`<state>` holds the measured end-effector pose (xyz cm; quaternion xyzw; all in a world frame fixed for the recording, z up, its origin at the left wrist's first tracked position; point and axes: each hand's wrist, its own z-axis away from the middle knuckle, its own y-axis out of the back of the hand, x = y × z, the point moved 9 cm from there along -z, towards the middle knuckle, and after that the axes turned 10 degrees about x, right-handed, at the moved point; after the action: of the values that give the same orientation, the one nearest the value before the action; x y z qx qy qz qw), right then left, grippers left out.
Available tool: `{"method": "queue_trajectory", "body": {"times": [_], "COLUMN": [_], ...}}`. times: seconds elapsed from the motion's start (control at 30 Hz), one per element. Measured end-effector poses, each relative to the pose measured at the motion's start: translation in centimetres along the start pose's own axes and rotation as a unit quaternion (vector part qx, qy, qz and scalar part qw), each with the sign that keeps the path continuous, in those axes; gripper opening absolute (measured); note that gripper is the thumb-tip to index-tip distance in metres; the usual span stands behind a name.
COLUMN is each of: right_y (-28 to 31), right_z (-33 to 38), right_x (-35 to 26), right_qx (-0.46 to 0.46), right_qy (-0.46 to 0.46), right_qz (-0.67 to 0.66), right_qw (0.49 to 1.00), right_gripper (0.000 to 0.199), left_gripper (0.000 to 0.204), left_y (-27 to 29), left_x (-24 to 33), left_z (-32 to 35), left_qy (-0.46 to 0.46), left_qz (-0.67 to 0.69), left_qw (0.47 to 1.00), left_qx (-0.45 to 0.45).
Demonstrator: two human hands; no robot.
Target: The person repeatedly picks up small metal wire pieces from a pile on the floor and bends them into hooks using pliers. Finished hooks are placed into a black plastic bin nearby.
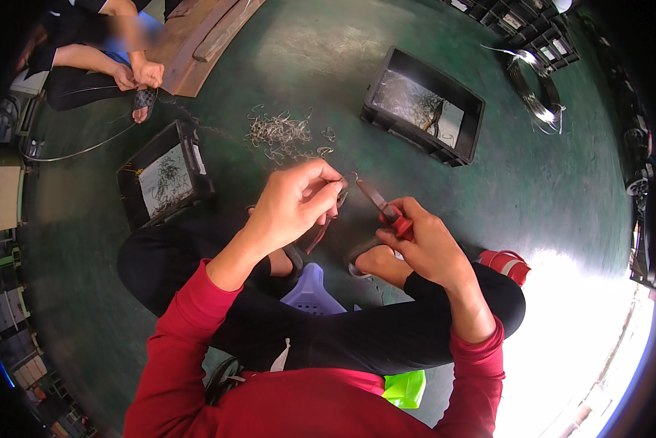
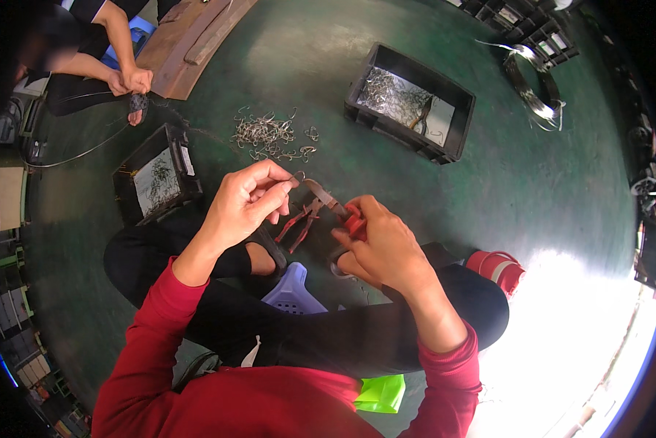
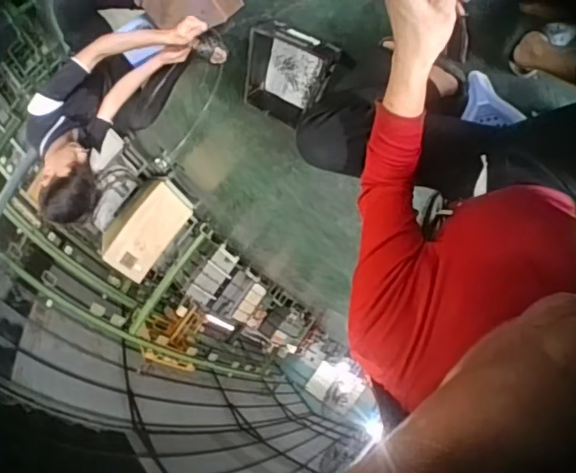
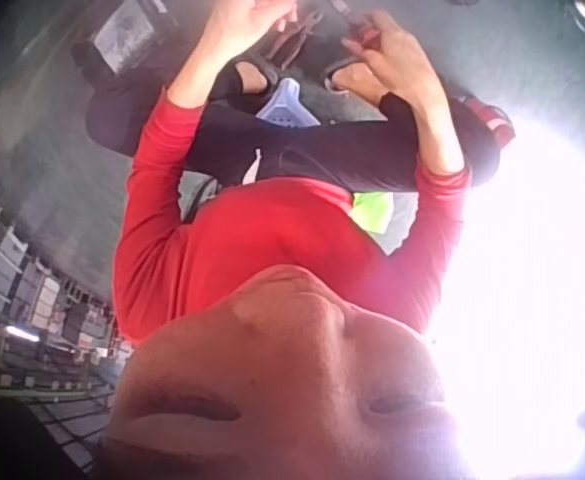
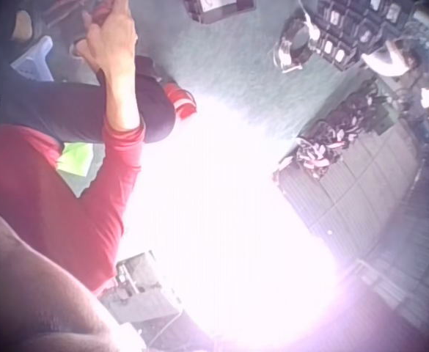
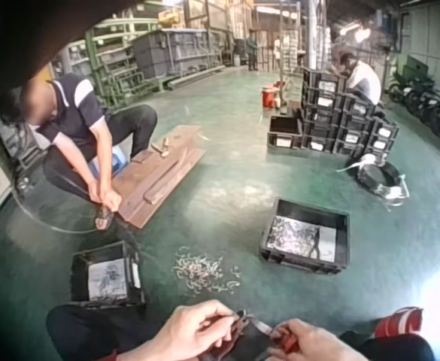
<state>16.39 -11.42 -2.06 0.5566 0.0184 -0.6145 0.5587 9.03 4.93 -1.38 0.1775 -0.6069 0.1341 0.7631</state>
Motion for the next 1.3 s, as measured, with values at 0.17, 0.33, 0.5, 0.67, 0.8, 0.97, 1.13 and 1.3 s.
{"method": "queue_trajectory", "body": {"times": [0.17,0.33,0.5,0.67,0.8,0.97,1.13,1.3], "right_y": [0.4,0.5,0.5,-0.3,-0.5,-1.3,-2.6,-3.7], "right_z": [-0.2,0.0,0.0,0.1,0.0,0.1,0.0,-0.1], "right_x": [-0.5,0.0,-0.1,0.4,0.1,0.6,0.6,0.6], "right_qx": [0.044,0.062,0.079,0.048,0.058,0.028,0.002,0.003], "right_qy": [0.034,0.005,0.015,-0.008,0.005,-0.034,-0.06,-0.074], "right_qz": [0.037,0.077,0.068,0.037,0.023,-0.013,-0.029,-0.028], "right_qw": [0.998,0.995,0.994,0.998,0.998,0.999,0.998,0.997], "right_gripper": [0.032,0.028,0.029,0.029,0.033,0.036,0.038,0.038], "left_gripper": [0.009,0.014,0.024,0.03,0.038,0.045,0.054,0.053], "left_y": [0.0,-0.2,-0.3,-0.6,-0.9,-1.7,-2.5,-2.5], "left_x": [0.4,-0.7,-0.6,-0.6,-1.4,-0.3,-0.8,-1.0], "left_z": [0.3,0.2,0.4,0.5,0.7,0.6,0.6,0.2], "left_qy": [-0.033,0.051,0.057,0.061,0.116,-0.033,-0.051,-0.057], "left_qz": [-0.055,0.046,0.074,0.088,0.131,0.114,0.204,0.196], "left_qw": [0.998,0.997,0.993,0.991,0.979,0.99,0.977,0.979], "left_qx": [0.003,-0.041,-0.076,-0.083,-0.107,-0.071,-0.028,0.005]}}
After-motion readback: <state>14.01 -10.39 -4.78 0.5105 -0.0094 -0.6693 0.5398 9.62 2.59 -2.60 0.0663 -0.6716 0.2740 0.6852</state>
